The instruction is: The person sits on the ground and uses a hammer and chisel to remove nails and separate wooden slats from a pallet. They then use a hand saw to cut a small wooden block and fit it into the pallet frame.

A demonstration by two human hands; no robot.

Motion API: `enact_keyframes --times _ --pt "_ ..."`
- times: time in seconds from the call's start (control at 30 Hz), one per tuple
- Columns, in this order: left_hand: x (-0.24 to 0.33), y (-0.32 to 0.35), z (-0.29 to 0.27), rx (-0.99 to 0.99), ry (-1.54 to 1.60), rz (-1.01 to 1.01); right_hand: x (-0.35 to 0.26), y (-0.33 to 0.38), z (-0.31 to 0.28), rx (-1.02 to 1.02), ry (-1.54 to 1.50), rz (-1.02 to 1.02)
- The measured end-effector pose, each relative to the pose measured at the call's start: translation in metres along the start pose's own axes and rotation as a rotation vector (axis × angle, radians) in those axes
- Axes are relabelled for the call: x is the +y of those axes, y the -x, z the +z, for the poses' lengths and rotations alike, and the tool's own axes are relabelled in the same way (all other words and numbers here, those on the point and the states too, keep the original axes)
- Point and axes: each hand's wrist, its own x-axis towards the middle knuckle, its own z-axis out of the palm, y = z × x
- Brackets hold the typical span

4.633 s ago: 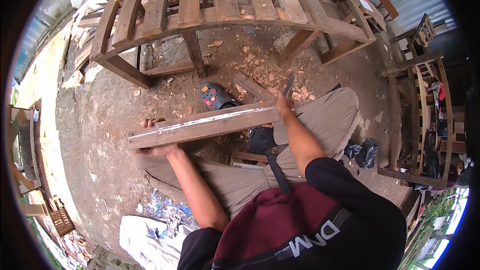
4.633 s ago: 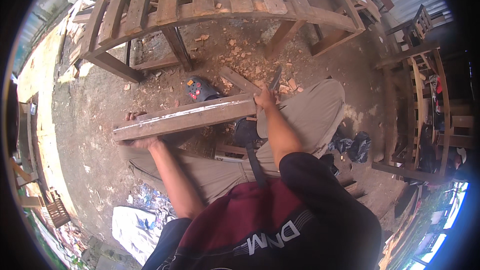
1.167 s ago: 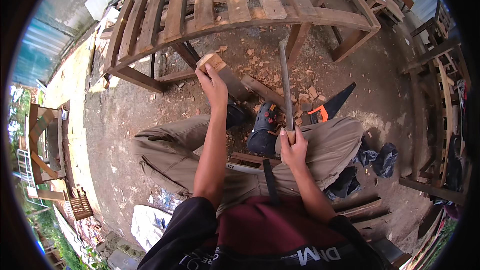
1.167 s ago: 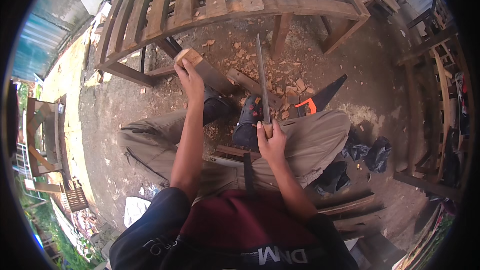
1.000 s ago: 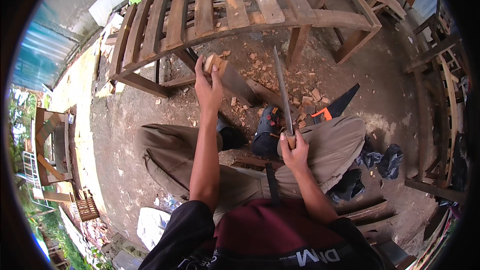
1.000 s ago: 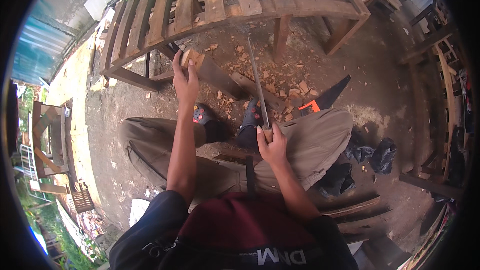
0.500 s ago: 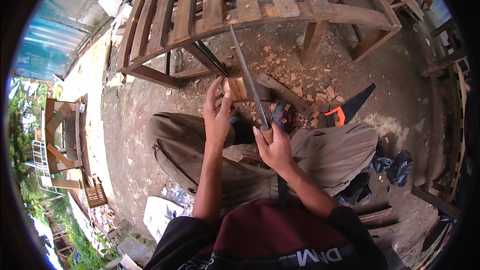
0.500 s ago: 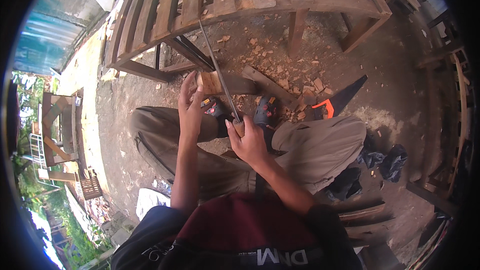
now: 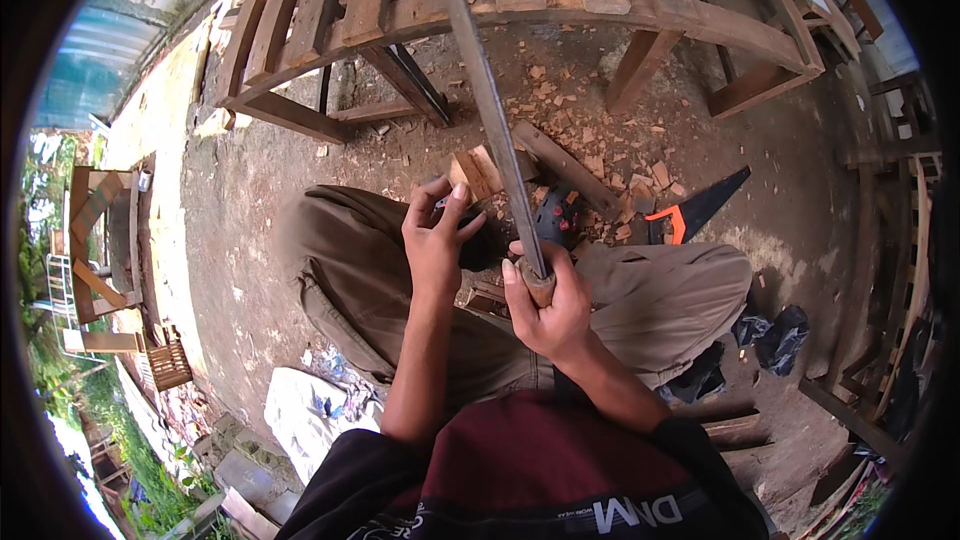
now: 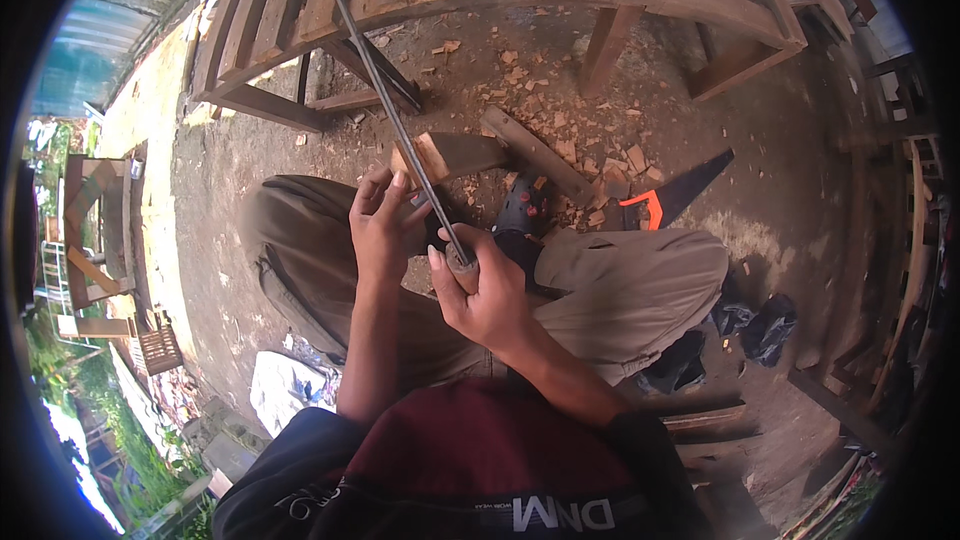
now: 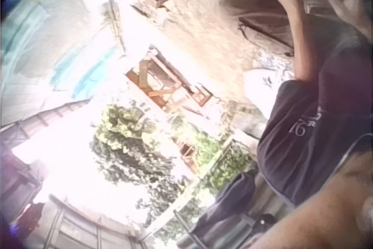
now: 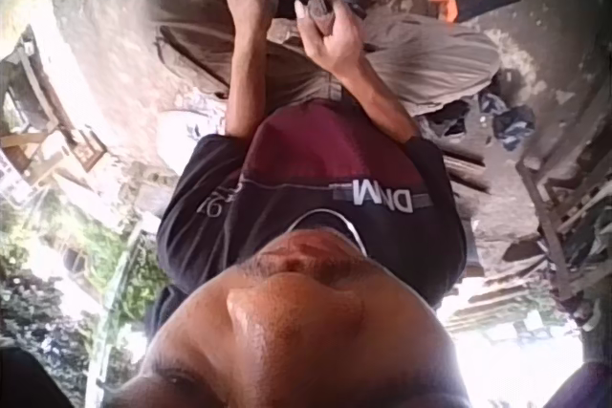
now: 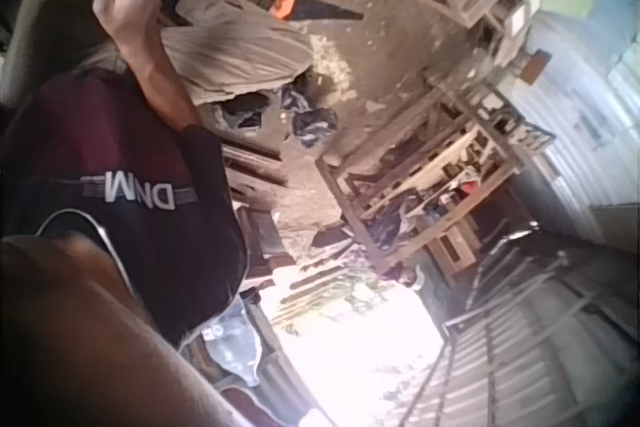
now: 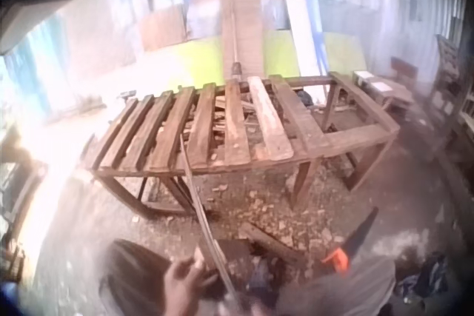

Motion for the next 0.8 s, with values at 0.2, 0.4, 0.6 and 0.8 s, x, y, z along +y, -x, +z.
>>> enact_keyframes --times 0.2,0.4,0.6,0.8 --pt "-0.006 -0.002 0.001 0.022 0.146 0.004 0.001 -0.009 0.001 -0.22 0.11 0.308" --pt "-0.009 -0.003 0.002 0.06 0.124 0.007 -0.012 -0.003 0.003 -0.033 -0.05 0.112" --pt "-0.007 -0.007 0.0 0.089 0.166 0.048 0.0 -0.015 0.008 -0.298 0.101 0.329" --pt "-0.011 -0.004 0.002 0.066 0.159 -0.013 -0.006 -0.002 0.001 -0.05 -0.043 0.013"
